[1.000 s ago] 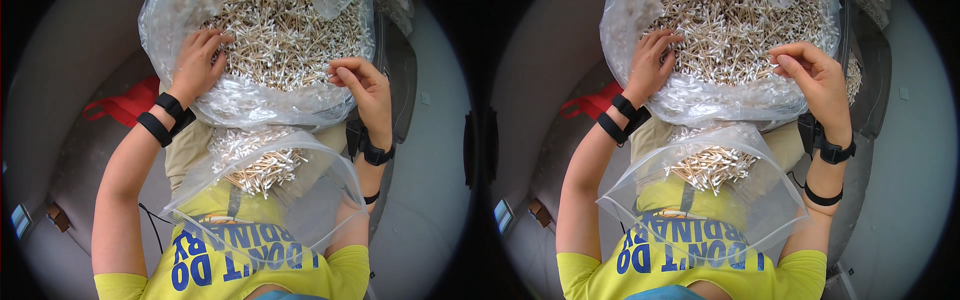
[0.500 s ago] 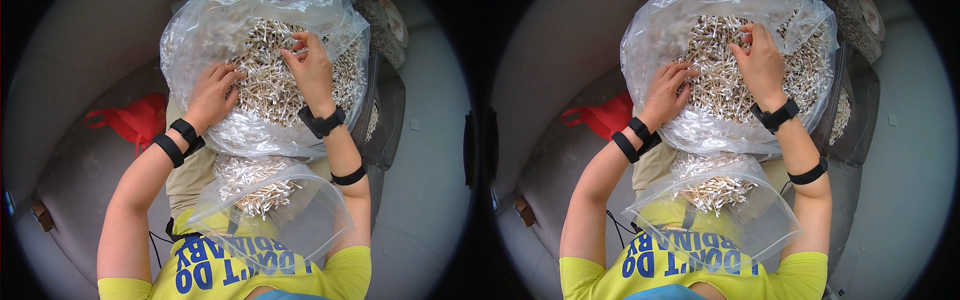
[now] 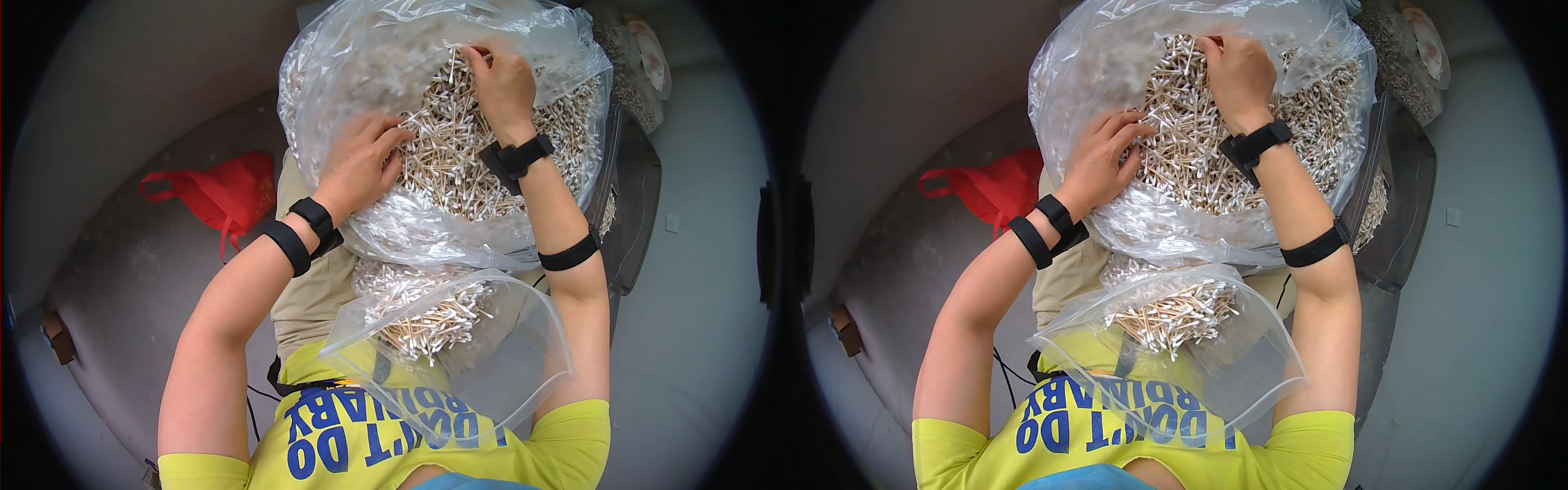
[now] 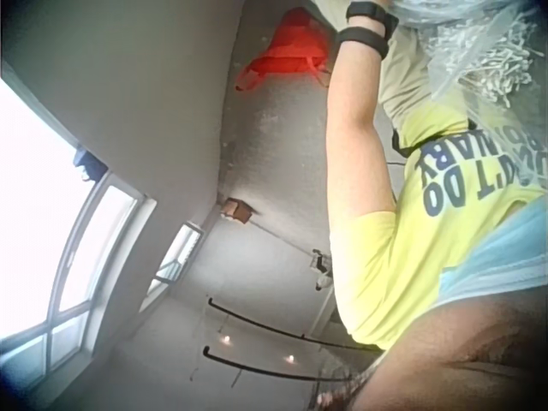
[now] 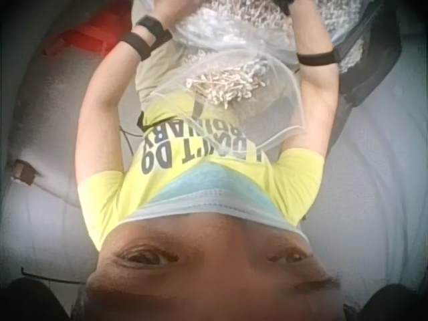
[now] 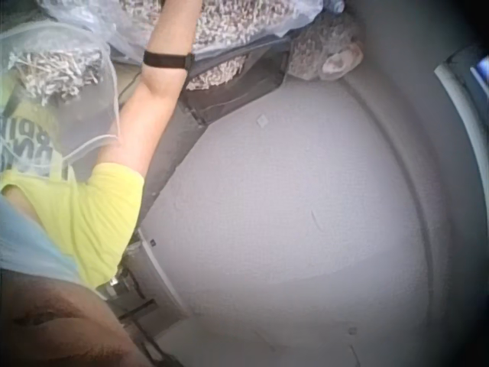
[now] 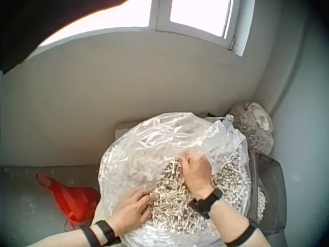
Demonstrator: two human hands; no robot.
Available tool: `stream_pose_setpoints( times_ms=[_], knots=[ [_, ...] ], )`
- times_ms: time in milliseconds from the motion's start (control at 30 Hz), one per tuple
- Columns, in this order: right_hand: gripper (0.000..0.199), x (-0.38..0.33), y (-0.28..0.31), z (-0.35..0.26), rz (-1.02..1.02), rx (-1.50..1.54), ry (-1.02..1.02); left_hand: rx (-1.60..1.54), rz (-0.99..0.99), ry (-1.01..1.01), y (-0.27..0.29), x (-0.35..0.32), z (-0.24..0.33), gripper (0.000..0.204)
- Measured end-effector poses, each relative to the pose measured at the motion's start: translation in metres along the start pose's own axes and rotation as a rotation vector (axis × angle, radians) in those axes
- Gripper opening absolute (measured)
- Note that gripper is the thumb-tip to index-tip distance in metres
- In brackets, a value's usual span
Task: Picking cotton swabs from a large plastic bag and placing them into a smaller zip-lock bag.
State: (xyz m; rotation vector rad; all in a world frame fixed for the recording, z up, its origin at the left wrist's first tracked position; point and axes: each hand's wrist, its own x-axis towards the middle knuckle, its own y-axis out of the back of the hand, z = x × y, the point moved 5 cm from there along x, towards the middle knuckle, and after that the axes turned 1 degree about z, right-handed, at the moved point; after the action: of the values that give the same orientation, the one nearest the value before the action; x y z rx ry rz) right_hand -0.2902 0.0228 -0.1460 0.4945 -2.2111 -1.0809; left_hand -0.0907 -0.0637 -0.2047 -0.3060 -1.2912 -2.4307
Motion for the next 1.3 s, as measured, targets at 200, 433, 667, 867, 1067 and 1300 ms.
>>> stream_pose_setpoints(
  times_ms=[200,433,667,867,1067,1300],
  knots=[
    [0.012,-0.037,0.055,-0.004,0.230,0.352,0.020,-0.046,-0.002,0.027,-0.002,-0.001,-0.001,0.028],
    [0.016,-0.131,0.188,0.069,0.654,-0.027,-0.172,-0.024,-0.001,0.011,-0.002,-0.002,-0.001,0.028],
    [0.019,-0.127,0.145,0.049,0.306,-0.160,-0.082,0.012,0.020,-0.011,-0.002,0.000,0.002,0.028],
    [0.023,-0.087,0.054,0.031,0.057,0.218,-0.082,0.012,0.018,-0.014,-0.003,0.001,0.001,0.028],
    [0.036,-0.066,0.021,0.034,0.094,0.229,-0.129,0.014,0.022,-0.010,-0.001,0.001,0.003,0.028],
    [0.025,-0.039,0.019,-0.002,0.190,-0.076,0.164,-0.010,-0.002,0.017,0.001,0.001,0.003,0.028]
  ],
)
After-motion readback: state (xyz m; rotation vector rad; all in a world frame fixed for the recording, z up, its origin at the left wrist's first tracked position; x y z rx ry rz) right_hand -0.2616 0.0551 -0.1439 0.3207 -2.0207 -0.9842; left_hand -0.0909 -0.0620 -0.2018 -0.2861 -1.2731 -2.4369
